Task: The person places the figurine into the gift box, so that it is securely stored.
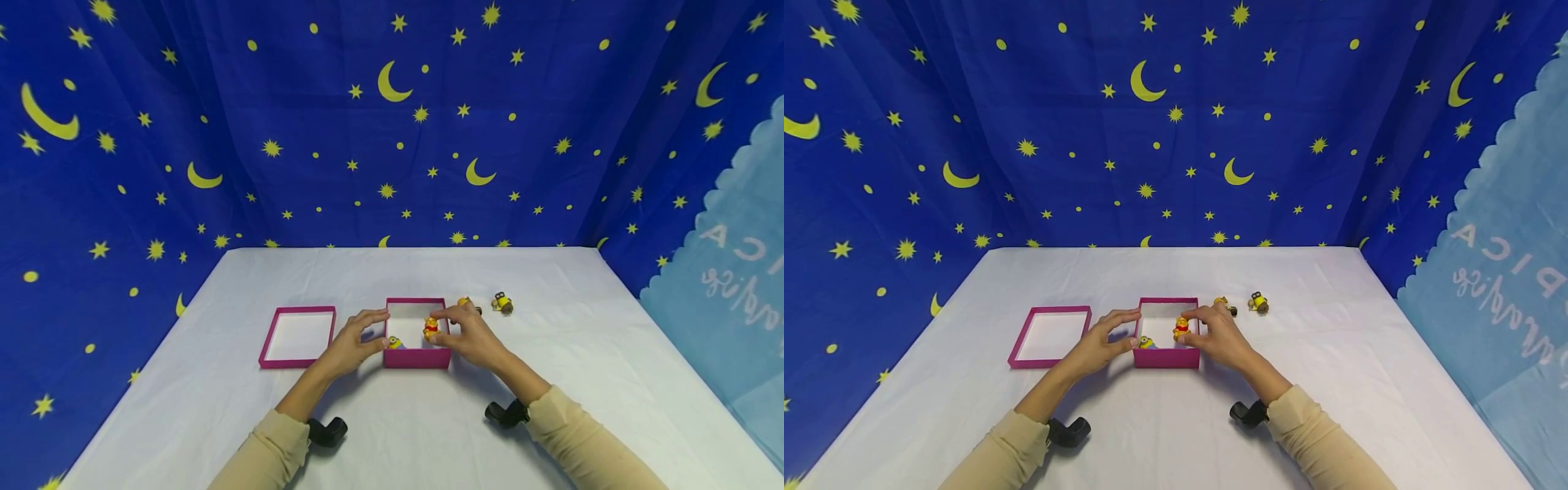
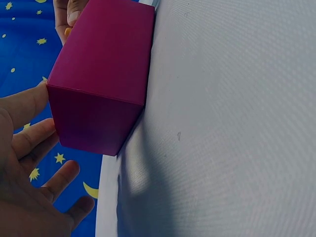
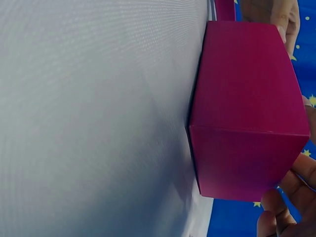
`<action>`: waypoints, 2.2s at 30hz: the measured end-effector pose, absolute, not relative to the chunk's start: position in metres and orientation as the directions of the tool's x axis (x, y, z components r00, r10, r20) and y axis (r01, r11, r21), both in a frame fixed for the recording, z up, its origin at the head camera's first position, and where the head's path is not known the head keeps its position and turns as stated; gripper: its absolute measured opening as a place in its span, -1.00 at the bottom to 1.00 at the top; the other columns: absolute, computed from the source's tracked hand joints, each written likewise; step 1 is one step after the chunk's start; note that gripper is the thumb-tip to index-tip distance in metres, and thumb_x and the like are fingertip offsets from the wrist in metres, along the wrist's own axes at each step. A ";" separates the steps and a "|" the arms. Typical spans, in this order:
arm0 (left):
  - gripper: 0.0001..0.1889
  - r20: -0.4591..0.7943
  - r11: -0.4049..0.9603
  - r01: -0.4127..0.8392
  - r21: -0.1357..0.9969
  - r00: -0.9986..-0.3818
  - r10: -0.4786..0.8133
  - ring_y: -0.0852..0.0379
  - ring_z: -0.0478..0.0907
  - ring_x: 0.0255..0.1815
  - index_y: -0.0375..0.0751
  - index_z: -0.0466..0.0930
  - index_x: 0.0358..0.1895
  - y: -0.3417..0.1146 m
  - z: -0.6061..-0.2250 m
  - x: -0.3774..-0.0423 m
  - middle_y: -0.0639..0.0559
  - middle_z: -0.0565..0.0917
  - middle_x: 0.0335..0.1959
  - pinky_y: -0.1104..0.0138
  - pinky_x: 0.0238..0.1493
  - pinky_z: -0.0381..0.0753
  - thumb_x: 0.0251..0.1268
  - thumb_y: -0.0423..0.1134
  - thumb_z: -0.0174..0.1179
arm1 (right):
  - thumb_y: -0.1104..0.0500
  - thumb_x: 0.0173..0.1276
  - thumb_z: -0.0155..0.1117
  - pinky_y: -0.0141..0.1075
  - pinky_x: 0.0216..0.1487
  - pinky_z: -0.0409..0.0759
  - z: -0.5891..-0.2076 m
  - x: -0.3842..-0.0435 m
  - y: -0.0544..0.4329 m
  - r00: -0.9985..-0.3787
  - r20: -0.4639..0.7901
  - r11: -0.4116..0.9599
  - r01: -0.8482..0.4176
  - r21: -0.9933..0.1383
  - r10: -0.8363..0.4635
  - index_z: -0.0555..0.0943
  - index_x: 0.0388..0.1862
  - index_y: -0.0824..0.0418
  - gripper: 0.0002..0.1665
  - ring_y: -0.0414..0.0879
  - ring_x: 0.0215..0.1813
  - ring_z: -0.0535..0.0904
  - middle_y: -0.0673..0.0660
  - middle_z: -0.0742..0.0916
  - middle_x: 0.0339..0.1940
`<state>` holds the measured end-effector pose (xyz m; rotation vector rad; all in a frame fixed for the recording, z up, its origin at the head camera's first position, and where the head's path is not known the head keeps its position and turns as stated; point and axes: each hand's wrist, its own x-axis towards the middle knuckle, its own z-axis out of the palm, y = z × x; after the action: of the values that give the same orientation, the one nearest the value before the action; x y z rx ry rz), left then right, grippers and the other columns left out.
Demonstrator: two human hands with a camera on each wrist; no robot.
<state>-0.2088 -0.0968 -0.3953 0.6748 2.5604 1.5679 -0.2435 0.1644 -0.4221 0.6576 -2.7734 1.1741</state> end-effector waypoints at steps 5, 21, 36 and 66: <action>-0.48 0.176 0.390 0.339 0.856 -0.901 0.397 -0.28 0.09 0.42 -0.44 0.36 0.26 -0.097 -0.402 -0.213 -0.25 0.34 0.36 -0.20 0.37 0.06 0.21 -0.41 0.19 | -0.06 0.10 0.43 -0.22 -0.08 0.40 -0.421 -0.243 0.161 -0.919 0.174 0.648 -0.375 -0.663 -0.353 0.61 0.10 0.13 -0.41 -0.04 0.00 0.39 0.03 0.68 0.03; -0.47 0.216 0.383 0.375 0.844 -0.892 0.397 -0.15 0.13 0.43 -0.24 0.42 0.27 -0.102 -0.430 -0.230 -0.05 0.40 0.34 -0.14 0.38 0.07 0.20 -0.28 0.25 | -0.05 0.08 0.44 -0.20 -0.10 0.35 -0.419 -0.250 0.154 -0.915 0.117 0.702 -0.373 -0.607 -0.385 0.65 0.04 0.10 -0.47 -0.04 -0.11 0.40 0.02 0.72 -0.20; -0.48 0.211 0.382 0.367 0.849 -0.896 0.391 -0.15 0.14 0.43 -0.23 0.42 0.26 -0.101 -0.432 -0.231 -0.05 0.41 0.33 -0.16 0.37 0.09 0.21 -0.27 0.24 | -0.03 0.06 0.46 -0.02 0.20 0.33 -0.414 -0.261 0.149 -0.893 0.033 0.761 -0.401 -0.510 -0.449 0.69 -0.06 0.10 -0.55 0.01 0.08 0.49 -0.04 0.76 -0.10; -0.46 0.190 0.392 0.348 0.852 -0.902 0.389 -0.12 0.11 0.45 -0.21 0.41 0.28 -0.101 -0.431 -0.231 0.00 0.39 0.35 -0.14 0.39 0.09 0.21 -0.24 0.25 | -0.04 0.08 0.45 -0.19 -0.11 0.35 -0.404 -0.263 0.136 -0.886 -0.043 0.853 -0.430 -0.297 -0.461 0.73 -0.21 0.02 -0.70 -0.12 -0.16 0.50 -0.11 0.78 -0.25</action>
<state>-0.2306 -0.1007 -0.4306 0.6855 2.5868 1.5676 -0.2630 0.1363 -0.4037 0.7557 -3.1318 0.4590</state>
